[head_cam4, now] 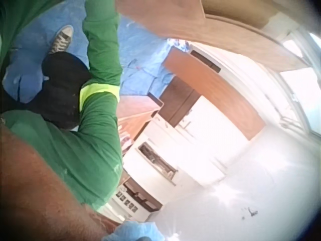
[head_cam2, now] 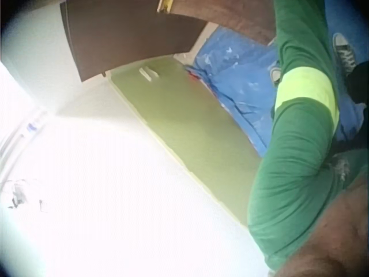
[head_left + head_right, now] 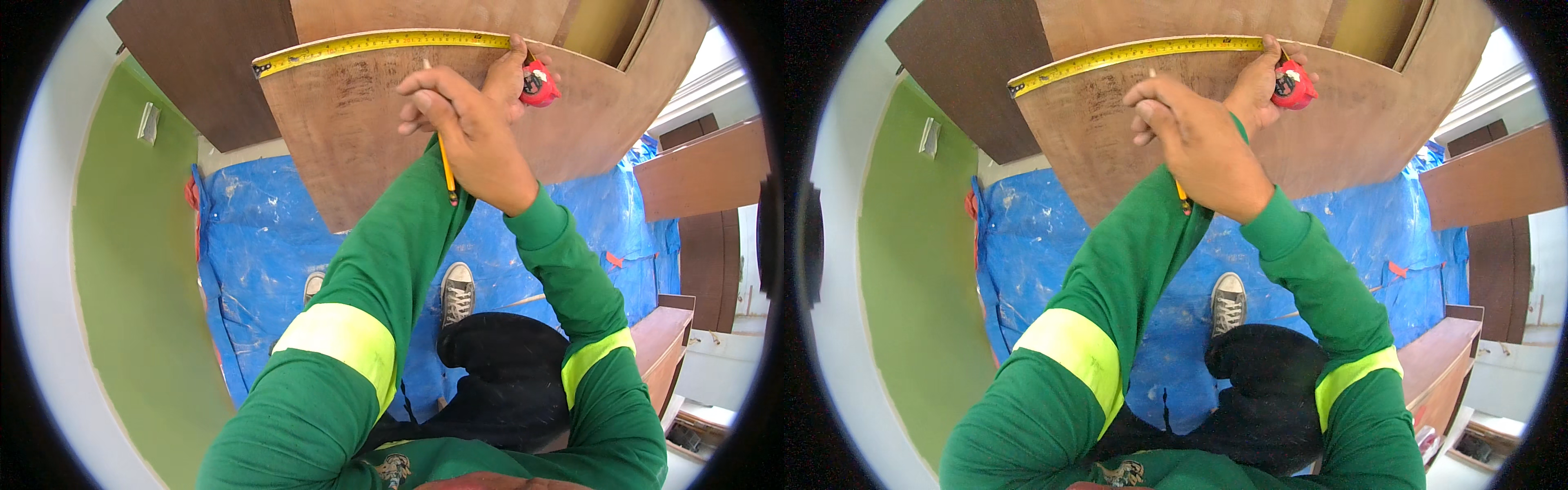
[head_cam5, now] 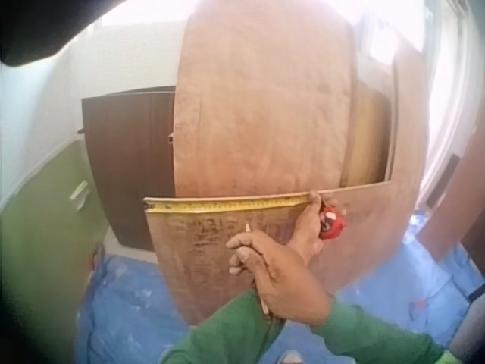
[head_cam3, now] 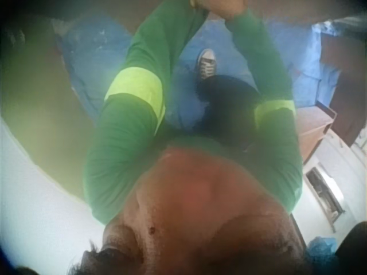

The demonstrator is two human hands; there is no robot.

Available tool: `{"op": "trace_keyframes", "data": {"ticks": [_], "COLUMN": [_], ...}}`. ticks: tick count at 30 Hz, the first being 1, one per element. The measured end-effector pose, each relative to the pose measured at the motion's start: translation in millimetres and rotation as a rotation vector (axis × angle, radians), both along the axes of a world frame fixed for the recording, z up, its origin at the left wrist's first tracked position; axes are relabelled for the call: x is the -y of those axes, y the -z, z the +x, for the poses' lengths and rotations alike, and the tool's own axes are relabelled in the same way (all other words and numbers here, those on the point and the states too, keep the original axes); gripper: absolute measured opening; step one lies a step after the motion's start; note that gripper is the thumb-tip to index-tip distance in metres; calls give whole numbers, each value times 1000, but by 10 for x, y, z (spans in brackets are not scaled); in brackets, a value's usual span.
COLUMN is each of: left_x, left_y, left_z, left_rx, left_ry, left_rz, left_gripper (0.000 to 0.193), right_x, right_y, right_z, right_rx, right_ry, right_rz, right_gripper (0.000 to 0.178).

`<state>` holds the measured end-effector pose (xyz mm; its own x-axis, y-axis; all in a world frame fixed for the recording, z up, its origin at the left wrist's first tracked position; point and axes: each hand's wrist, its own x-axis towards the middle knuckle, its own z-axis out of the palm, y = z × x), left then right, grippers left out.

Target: The person assembles a wooden cabinet by cutting a piece of wood with a hand saw, sanding the edges, and using a power drill to secure parts. They also measure a large wooden panel with a tape measure.

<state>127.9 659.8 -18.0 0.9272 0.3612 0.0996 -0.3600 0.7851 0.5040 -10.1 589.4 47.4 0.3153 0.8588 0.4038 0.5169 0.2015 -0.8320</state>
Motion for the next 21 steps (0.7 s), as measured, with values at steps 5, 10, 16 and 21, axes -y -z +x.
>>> {"op": "trace_keyframes", "data": {"ticks": [5,10,16,21], "left_x": [0,66,-14,48], "left_y": [-39,-39,102,39], "left_z": [-29,16,23,53], "left_rx": [-41,7,32,62], "left_ry": [-2,16,-55,-30], "left_rz": [-50,-45,-16,-28], "left_gripper": [60,60,59,58], "right_x": [303,167,-287,-646], "right_y": [-72,122,-206,-129], "right_z": [156,288,116,282], "right_rx": [346,279,-141,253], "right_ry": [-172,-133,-138,-59], "right_rz": [-111,-93,-114,3], "right_gripper": [37,49,34,26]}}
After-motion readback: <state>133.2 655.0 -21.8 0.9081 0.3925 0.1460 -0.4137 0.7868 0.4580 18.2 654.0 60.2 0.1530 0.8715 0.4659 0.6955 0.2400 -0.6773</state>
